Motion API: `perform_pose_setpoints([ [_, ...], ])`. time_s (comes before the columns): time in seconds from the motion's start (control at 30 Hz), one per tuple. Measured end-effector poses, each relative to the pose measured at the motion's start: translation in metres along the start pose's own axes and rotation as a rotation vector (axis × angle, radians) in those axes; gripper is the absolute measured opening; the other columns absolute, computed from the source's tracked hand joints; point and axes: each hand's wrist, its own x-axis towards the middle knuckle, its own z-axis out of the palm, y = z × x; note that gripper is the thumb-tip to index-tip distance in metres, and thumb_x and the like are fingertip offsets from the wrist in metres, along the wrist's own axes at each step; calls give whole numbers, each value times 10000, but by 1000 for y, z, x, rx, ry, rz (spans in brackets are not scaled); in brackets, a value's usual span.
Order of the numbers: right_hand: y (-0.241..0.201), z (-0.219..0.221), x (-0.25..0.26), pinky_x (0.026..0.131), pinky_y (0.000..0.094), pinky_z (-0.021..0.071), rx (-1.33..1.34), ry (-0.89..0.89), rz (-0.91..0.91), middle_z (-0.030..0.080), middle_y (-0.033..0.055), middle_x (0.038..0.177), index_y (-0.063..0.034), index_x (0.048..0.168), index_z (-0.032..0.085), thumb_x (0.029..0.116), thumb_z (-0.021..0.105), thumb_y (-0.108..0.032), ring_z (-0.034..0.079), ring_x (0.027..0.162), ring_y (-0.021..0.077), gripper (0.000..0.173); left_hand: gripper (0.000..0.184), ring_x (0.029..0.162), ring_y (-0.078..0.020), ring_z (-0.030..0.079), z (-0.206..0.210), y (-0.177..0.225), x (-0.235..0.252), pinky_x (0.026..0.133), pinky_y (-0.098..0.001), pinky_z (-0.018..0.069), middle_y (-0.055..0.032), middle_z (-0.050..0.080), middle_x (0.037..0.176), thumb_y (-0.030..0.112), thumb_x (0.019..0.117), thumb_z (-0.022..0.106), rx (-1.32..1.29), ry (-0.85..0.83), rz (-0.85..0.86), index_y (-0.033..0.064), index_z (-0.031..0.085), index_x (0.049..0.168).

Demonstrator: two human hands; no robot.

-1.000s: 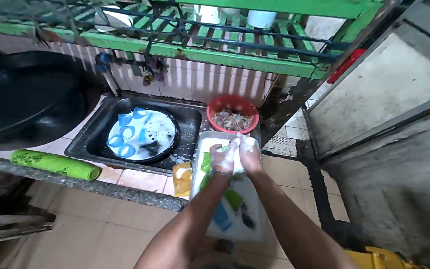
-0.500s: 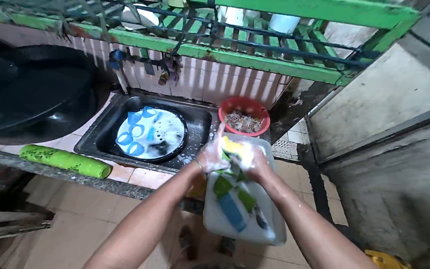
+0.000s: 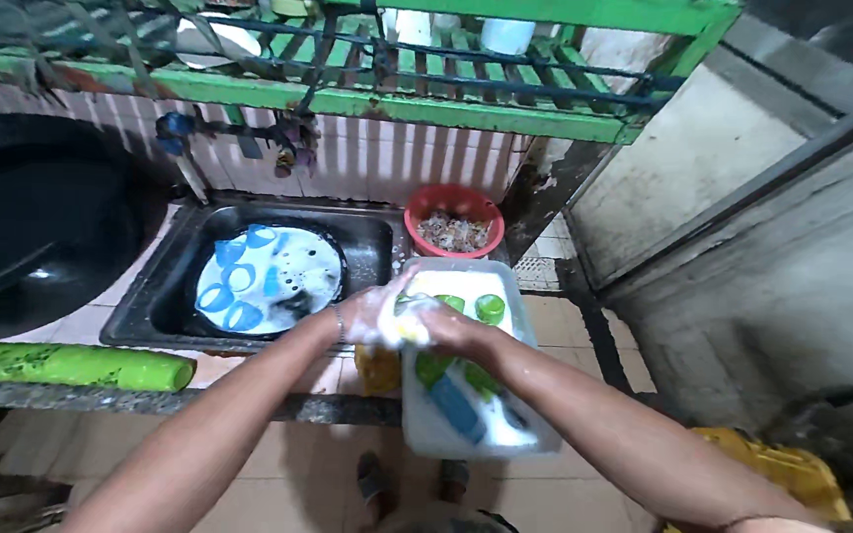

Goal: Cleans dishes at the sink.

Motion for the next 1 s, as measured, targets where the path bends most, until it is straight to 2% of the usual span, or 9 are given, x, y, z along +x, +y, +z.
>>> perform_pose_setpoints([
  [0.1, -12, -8, 5, 1009, 567, 504, -69, -72, 53, 700, 238, 1124, 62, 1099, 704, 871, 770, -79, 656, 1127, 378, 276, 1222, 1197, -359, 651, 7, 21, -5, 1013, -592, 506, -185, 636, 1365, 281, 725, 913, 125, 61, -34, 252, 134, 1667],
  [0.27, 2, 52, 16, 847, 431, 586, 989, 407, 509, 681, 137, 1101, -22, 1267, 609, 967, 634, -115, 673, 967, 206, 316, 997, 1243, -353, 613, 17, -19, 1, 1030, -581, 469, -145, 623, 1385, 361, 775, 876, 490, 123, 24, 271, 340, 1610],
  [0.4, -1, 10, -46, 916, 501, 569, 447, 314, 537, 712, 167, 1146, -57, 1289, 664, 1011, 647, -183, 695, 1024, 276, 306, 932, 1220, -456, 611, -13, -90, -10, 968, -689, 483, -231, 610, 1371, 242, 751, 898, 589, 245, -159, 199, 437, 1559],
  [0.47, 10, -6, -80, 940, 604, 538, 95, 170, 679, 700, 197, 1175, -66, 1295, 654, 976, 656, -186, 678, 1094, 363, 341, 854, 1332, -530, 491, -22, -103, -9, 1038, -758, 388, -282, 505, 1470, 191, 755, 903, 584, 322, -254, 131, 511, 1511],
  [0.6, 37, 14, -105, 898, 635, 542, -202, 19, 903, 669, 239, 1191, -9, 1243, 641, 936, 672, -130, 655, 1110, 439, 332, 407, 1287, -392, 587, 14, -27, 47, 1080, -588, 480, -215, 593, 1394, 218, 956, 720, 381, 297, -162, 49, 656, 1321],
  [0.67, 53, 30, -105, 956, 592, 532, -286, 26, 875, 651, 244, 1241, 17, 1260, 631, 976, 616, -106, 635, 1169, 423, 310, 418, 1273, -361, 600, 50, 11, 85, 1069, -563, 496, -201, 613, 1367, 228, 957, 706, 281, 149, -125, 53, 642, 1331],
  [0.77, 75, 51, -108, 964, 597, 534, -212, 45, 866, 635, 243, 1281, 32, 1251, 638, 951, 647, -122, 628, 1192, 420, 337, 646, 1233, -409, 611, 86, 36, 124, 1007, -618, 512, -228, 624, 1320, 334, 838, 837, 307, -94, -350, 69, 592, 1375],
  [0.9, 78, 31, -113, 1088, 584, 451, 140, 15, 904, 597, 261, 1374, 28, 1397, 550, 998, 638, -173, 573, 1295, 411, 456, 477, 1183, -409, 637, 100, 47, 119, 956, -651, 509, -205, 682, 1231, 388, 871, 798, 297, -220, -514, 67, 698, 1210],
  [1.0, 51, 15, -116, 1054, 557, 501, 330, 439, 743, 626, 224, 1354, -44, 1484, 495, 978, 667, -142, 628, 1232, 359, 544, 307, 1154, -397, 656, 109, 55, 86, 974, -626, 514, -206, 695, 1201, 246, 964, 698, 141, -25, -467, 59, 696, 1208],
])
